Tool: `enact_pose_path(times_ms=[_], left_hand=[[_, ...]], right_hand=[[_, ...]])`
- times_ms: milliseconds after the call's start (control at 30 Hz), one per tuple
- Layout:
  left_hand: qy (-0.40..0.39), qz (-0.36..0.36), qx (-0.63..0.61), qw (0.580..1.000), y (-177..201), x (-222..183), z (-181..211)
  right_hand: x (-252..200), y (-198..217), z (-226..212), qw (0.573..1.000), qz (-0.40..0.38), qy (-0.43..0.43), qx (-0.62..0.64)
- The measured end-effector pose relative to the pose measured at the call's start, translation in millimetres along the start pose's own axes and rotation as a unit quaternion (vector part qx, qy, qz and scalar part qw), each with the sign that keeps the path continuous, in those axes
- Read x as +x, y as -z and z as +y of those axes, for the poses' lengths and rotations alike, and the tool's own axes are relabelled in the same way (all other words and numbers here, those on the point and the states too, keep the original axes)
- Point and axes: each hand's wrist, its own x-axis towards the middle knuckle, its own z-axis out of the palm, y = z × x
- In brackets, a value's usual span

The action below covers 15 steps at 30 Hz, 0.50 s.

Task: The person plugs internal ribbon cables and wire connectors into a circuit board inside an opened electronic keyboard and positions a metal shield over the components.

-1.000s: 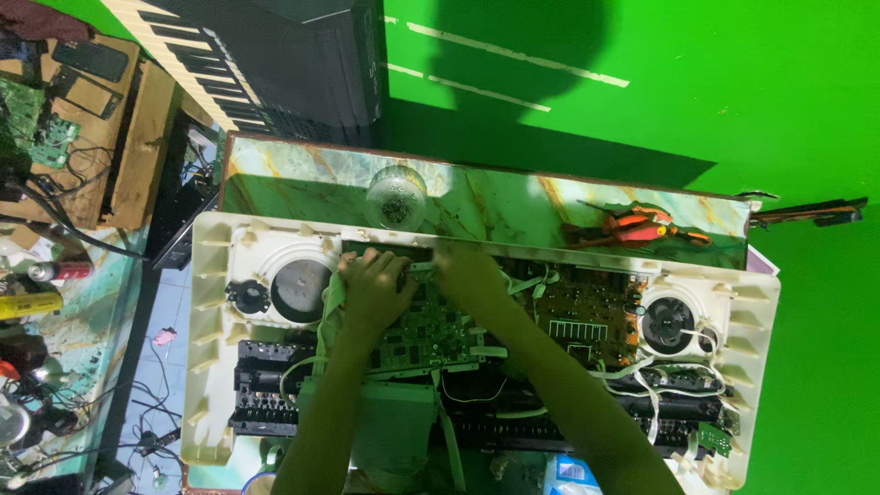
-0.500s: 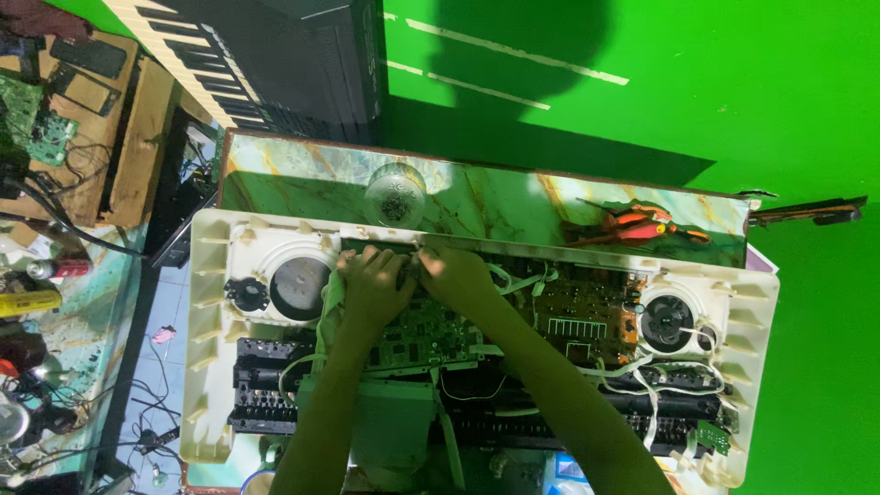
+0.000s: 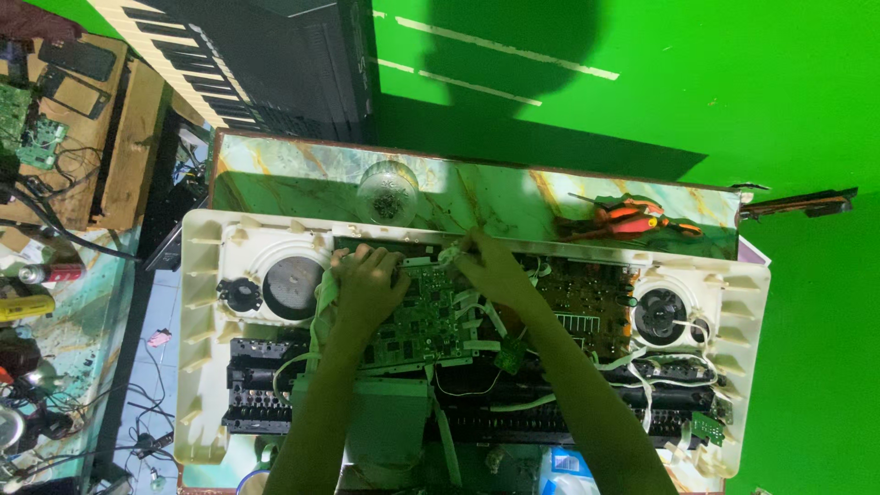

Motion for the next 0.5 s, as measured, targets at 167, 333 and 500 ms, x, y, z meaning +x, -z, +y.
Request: enact_pose_path(times_ms=[167, 333, 500], left_hand=[[0.007, -0.001, -0.003, 1.000, 0, 0, 1], [0.002, 0.006, 0.005, 1.000, 1, -1, 4], [-0.003, 0.011, 0.018, 1.000, 1, -3, 4]], right_hand=[[5, -8, 13, 0.998, 0.018, 0.028, 0.050], [5, -17, 3, 0.989, -0.054, 0.042, 0.127], [5, -24, -4, 0.988, -0.068, 0.083, 0.113]])
